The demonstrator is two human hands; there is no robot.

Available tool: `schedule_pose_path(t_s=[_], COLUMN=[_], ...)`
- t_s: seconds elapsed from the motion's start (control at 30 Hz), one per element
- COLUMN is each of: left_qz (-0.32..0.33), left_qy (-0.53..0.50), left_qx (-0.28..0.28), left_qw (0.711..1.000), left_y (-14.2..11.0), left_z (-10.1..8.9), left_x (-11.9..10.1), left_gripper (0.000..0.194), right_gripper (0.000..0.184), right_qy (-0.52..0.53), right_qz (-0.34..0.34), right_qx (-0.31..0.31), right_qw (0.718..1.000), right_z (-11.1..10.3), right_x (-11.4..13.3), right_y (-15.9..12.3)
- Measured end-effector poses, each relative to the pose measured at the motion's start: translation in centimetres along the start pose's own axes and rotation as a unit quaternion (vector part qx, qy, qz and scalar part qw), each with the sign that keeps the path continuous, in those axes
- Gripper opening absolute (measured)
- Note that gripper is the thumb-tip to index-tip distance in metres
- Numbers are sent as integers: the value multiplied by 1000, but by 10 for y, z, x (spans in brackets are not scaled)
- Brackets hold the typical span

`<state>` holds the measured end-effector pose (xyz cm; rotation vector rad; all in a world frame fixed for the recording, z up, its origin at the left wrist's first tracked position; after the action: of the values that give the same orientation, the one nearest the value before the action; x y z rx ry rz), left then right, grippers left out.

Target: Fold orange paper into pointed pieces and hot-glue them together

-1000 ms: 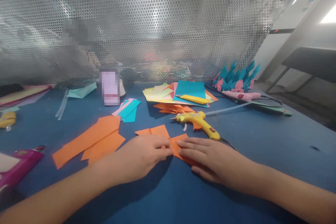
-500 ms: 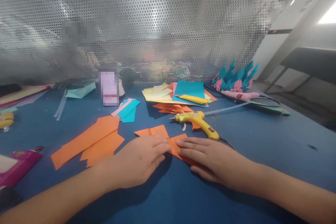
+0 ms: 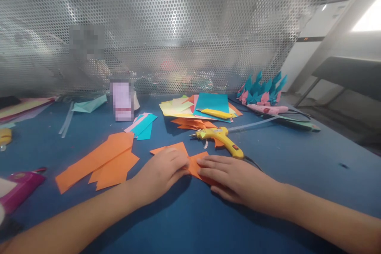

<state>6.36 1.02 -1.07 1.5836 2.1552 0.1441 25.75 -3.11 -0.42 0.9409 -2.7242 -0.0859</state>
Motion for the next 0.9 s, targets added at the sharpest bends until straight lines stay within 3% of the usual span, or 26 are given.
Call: schedule_pose_path(t_s=[0.3, 0.33, 0.43, 0.53, 0.7, 0.9], left_qz=[60, 59, 50, 48, 52, 39], left_qy=[93, 102, 124, 134, 126, 114], left_qx=[50, 46, 41, 42, 29, 11], left_qw=[993, 992, 990, 989, 990, 993], left_y=[-2, -3, -4, -5, -3, 0], left_z=[-7, -7, -7, -6, -6, -6], left_x=[-1, 0, 1, 1, -1, -3], left_gripper=[18, 18, 21, 24, 20, 16], right_gripper=[23, 22, 24, 29, 17, 12], right_qy=[-33, -38, -83, -93, -67, -144], right_qz=[-21, -5, 177, 306, 316, 330], right_qx=[4, -1, -87, -69, -3, -83], right_qw=[999, 999, 977, 945, 946, 929], right_z=[-9, -15, -39, -50, -37, -43], right_x=[4, 1, -24, -50, -62, -64], right_y=[10, 10, 3, -6, -4, -3])
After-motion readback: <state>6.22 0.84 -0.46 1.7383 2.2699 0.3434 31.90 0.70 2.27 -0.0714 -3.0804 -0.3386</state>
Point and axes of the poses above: each hand's wrist, its own y-axis towards the middle knuckle, its own z-axis out of the palm, x = y × z, the point moved 3 cm from there along y, towards the middle knuckle, and after that the axes turned 14 degrees about z, right-handed, at the moved point
